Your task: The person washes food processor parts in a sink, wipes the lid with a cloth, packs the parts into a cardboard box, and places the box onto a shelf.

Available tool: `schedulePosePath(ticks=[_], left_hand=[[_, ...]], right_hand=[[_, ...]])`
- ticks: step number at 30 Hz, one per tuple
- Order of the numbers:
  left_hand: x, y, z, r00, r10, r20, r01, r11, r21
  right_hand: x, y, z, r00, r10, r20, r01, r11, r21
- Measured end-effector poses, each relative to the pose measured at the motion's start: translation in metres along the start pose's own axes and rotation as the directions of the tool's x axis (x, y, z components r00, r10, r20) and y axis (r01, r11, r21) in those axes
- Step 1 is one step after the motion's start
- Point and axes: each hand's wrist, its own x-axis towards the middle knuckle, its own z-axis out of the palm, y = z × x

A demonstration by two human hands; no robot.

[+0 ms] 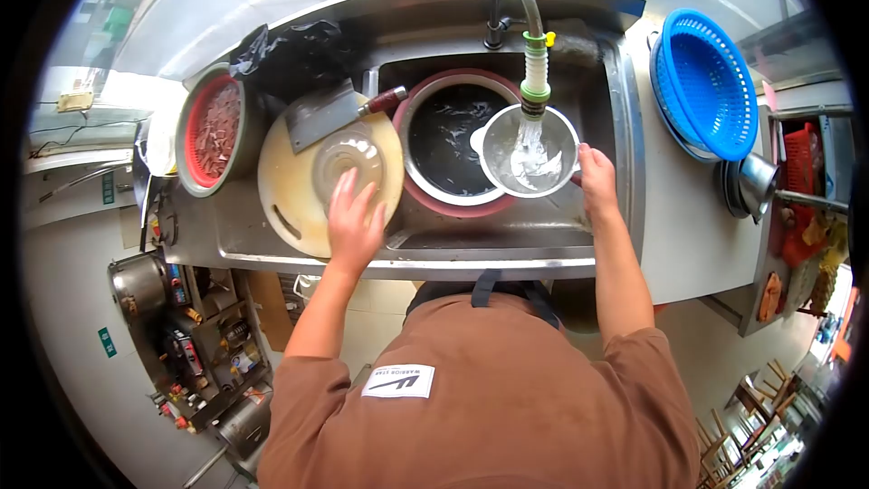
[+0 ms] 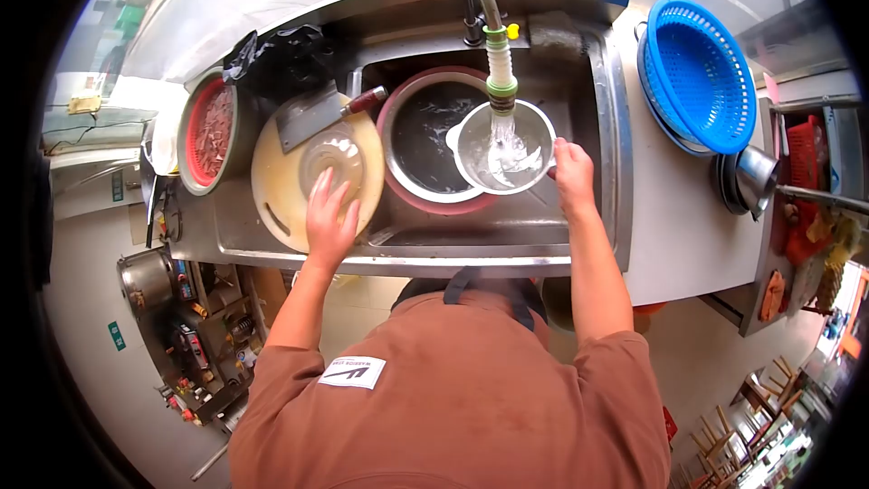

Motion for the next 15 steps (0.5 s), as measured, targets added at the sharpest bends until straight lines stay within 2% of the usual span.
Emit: schedulePosePath(ticks=[2, 3, 4, 5, 6, 7, 9, 11, 13, 15], left_hand=[[0.031, 0.045, 0.024, 0.999, -0.035, -0.001, 0.032, 0.939, -0.341], [0.042, 0.060, 0.050, 1.000, 0.019, 0.023, -0.005, 0.872, -0.489], [0.053, 0.074, 0.072, 0.987, 0.112, 0.114, -0.030, 0.832, -0.553], [0.067, 0.092, 0.092, 0.974, 0.170, 0.152, -0.060, 0.832, -0.552], [0.076, 0.110, 0.113, 0.980, 0.117, 0.162, -0.018, 0.859, -0.512], [0.085, 0.125, 0.127, 0.972, 0.018, 0.235, 0.088, 0.897, -0.433], [0.104, 0.139, 0.142, 0.823, -0.058, 0.566, 0.214, 0.953, -0.213], [0.105, 0.135, 0.157, 0.844, -0.011, 0.536, 0.165, 0.957, -0.240], [0.107, 0.129, 0.161, 0.857, 0.041, 0.513, 0.102, 0.963, -0.249], [0.110, 0.122, 0.159, 0.930, 0.120, 0.348, -0.044, 0.975, -0.217]], right_hand=[[0.004, 0.007, 0.001, 0.998, -0.055, -0.019, 0.053, 0.994, -0.098], [0.004, 0.007, 0.002, 0.998, -0.059, -0.020, 0.057, 0.993, -0.104], [0.004, 0.005, 0.003, 0.988, -0.155, -0.010, 0.148, 0.962, -0.230], [0.004, 0.004, 0.003, 0.969, -0.247, 0.011, 0.235, 0.906, -0.353], [0.007, 0.006, 0.002, 0.947, -0.320, 0.011, 0.296, 0.864, -0.407], [0.005, 0.001, 0.004, 0.946, -0.323, 0.006, 0.296, 0.859, -0.417], [-0.005, -0.014, 0.014, 0.898, -0.439, 0.018, 0.396, 0.791, -0.466], [-0.007, -0.021, 0.018, 0.896, -0.444, 0.027, 0.401, 0.780, -0.481], [-0.001, -0.016, 0.021, 0.909, -0.417, -0.015, 0.379, 0.841, -0.385], [0.007, -0.008, 0.025, 0.921, -0.388, -0.034, 0.358, 0.877, -0.319]])
